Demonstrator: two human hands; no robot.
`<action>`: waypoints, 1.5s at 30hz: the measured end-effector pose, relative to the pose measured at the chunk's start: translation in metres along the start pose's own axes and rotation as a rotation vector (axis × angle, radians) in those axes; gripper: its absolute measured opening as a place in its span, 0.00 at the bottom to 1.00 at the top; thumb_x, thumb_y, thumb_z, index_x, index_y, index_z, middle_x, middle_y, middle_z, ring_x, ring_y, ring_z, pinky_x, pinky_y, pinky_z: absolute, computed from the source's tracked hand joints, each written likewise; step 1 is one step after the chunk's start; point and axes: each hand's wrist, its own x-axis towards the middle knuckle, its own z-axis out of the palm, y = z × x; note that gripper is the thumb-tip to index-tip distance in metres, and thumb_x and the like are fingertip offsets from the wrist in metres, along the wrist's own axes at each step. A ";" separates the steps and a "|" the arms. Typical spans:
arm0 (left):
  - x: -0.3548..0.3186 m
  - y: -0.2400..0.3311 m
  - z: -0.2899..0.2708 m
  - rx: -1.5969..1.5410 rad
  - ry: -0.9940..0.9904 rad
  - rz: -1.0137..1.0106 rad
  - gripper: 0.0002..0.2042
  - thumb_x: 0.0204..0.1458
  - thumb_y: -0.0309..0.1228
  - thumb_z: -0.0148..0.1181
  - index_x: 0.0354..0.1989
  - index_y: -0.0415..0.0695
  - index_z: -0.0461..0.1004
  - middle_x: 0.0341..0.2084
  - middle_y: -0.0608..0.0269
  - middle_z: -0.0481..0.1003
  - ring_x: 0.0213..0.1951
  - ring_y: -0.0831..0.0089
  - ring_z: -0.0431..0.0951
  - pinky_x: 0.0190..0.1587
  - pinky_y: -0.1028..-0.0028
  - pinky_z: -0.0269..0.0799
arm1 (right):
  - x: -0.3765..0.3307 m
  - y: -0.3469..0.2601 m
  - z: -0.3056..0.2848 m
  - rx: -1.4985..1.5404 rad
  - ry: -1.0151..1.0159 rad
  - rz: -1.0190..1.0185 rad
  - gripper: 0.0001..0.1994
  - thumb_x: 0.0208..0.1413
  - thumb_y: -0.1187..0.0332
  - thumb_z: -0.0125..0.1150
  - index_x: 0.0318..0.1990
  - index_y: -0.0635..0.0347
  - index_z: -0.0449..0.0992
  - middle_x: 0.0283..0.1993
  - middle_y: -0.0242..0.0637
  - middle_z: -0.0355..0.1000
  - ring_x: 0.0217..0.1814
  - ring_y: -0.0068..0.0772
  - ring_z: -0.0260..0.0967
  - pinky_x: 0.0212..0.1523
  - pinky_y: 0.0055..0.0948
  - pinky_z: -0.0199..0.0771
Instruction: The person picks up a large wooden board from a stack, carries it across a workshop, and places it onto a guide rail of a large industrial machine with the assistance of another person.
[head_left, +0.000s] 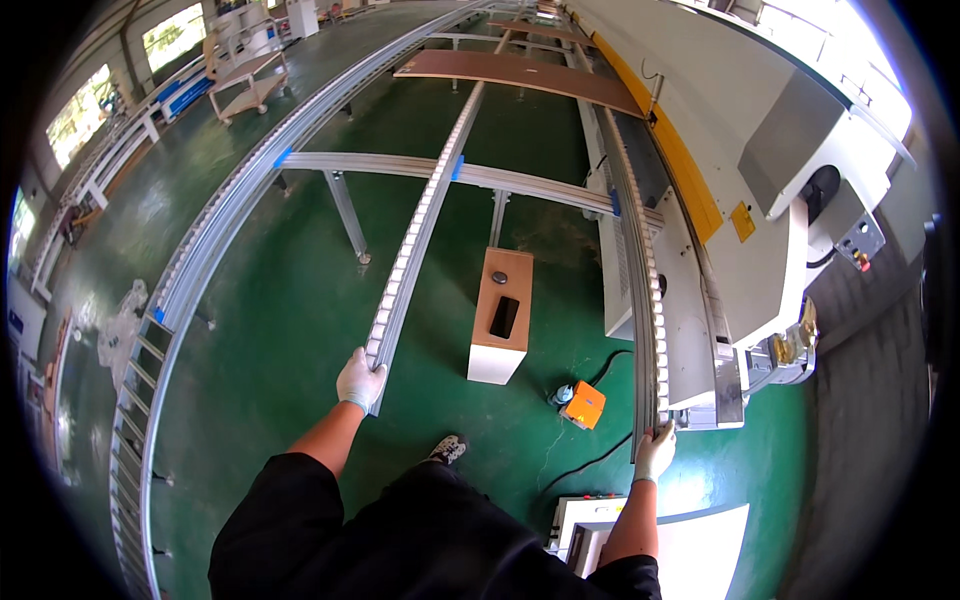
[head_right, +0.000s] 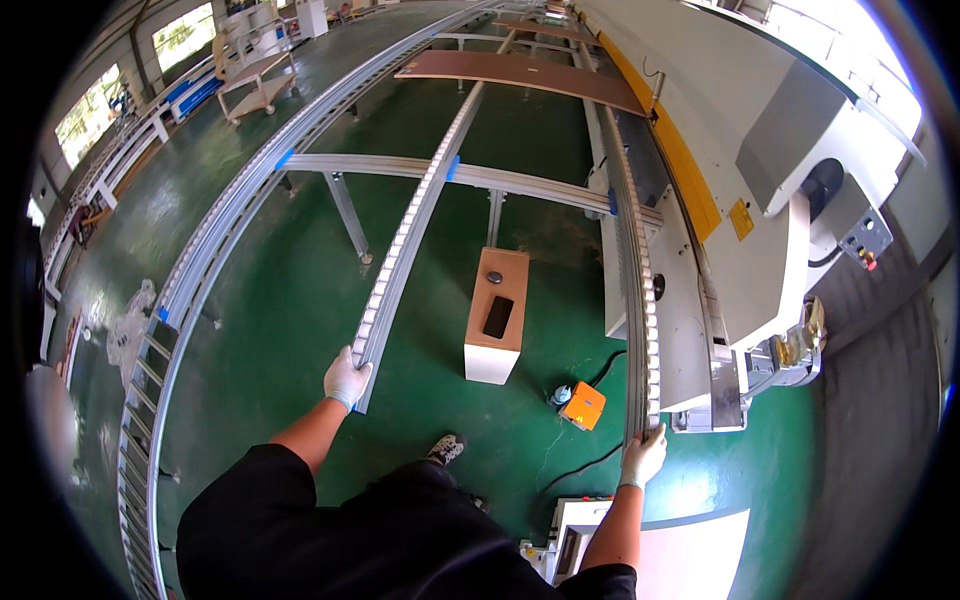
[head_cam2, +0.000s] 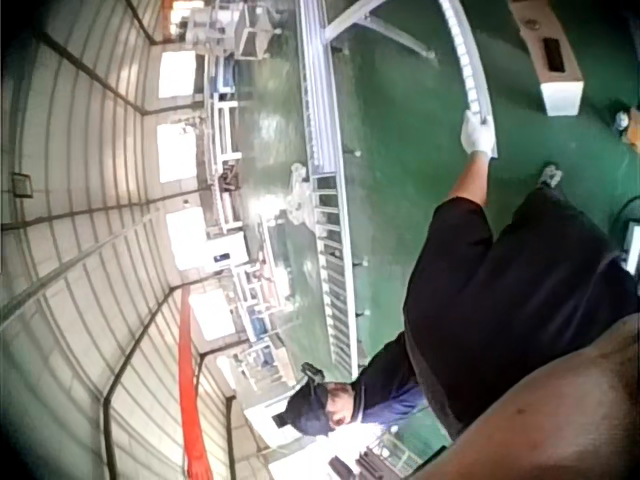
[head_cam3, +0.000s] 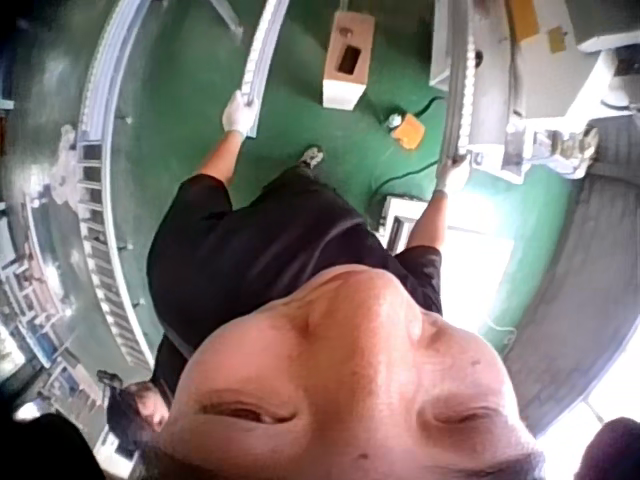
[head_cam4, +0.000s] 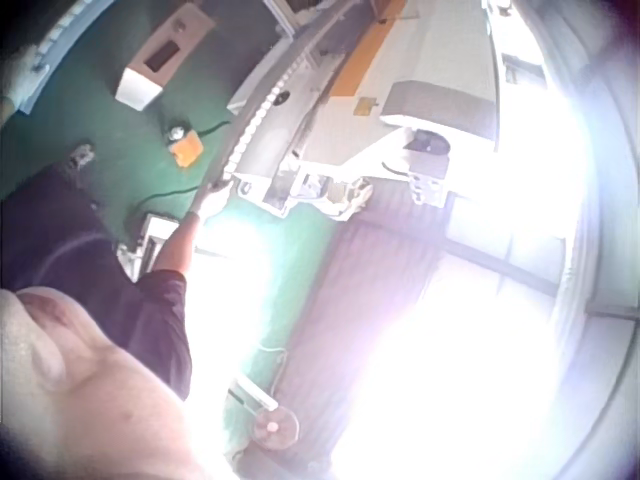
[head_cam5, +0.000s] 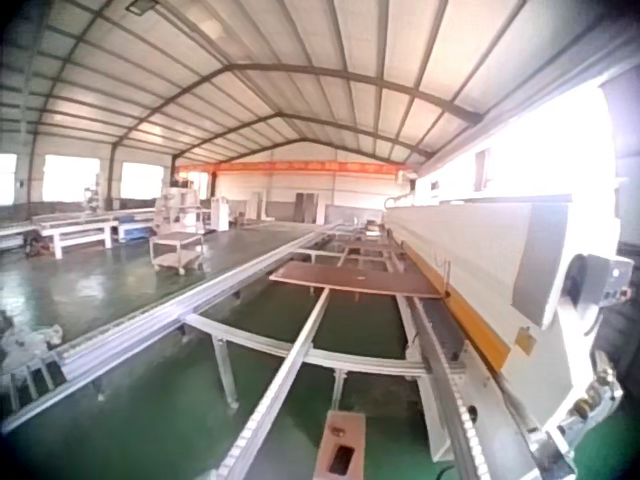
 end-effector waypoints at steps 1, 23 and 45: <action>0.000 -0.001 -0.001 0.004 0.003 0.002 0.23 0.50 0.42 0.65 0.49 0.40 0.68 0.42 0.45 0.80 0.44 0.46 0.80 0.47 0.52 0.76 | 0.000 0.000 -0.002 0.008 -0.009 -0.007 0.31 0.54 0.66 0.67 0.66 0.61 0.66 0.48 0.50 0.74 0.45 0.55 0.76 0.45 0.47 0.76; 0.003 -0.010 0.002 -0.285 0.010 0.085 0.20 0.55 0.41 0.62 0.50 0.40 0.72 0.40 0.44 0.80 0.41 0.47 0.81 0.44 0.54 0.76 | 0.003 -0.005 -0.003 -0.086 -0.132 0.094 0.40 0.52 0.64 0.68 0.72 0.61 0.56 0.57 0.56 0.69 0.55 0.58 0.72 0.55 0.48 0.74; 0.018 -0.056 0.028 -0.428 -0.236 0.215 0.35 0.58 0.36 0.61 0.68 0.29 0.53 0.57 0.29 0.67 0.57 0.39 0.71 0.60 0.56 0.69 | 0.001 0.000 0.017 -0.178 -0.047 0.320 0.34 0.54 0.67 0.66 0.69 0.61 0.63 0.60 0.54 0.70 0.58 0.56 0.72 0.57 0.47 0.74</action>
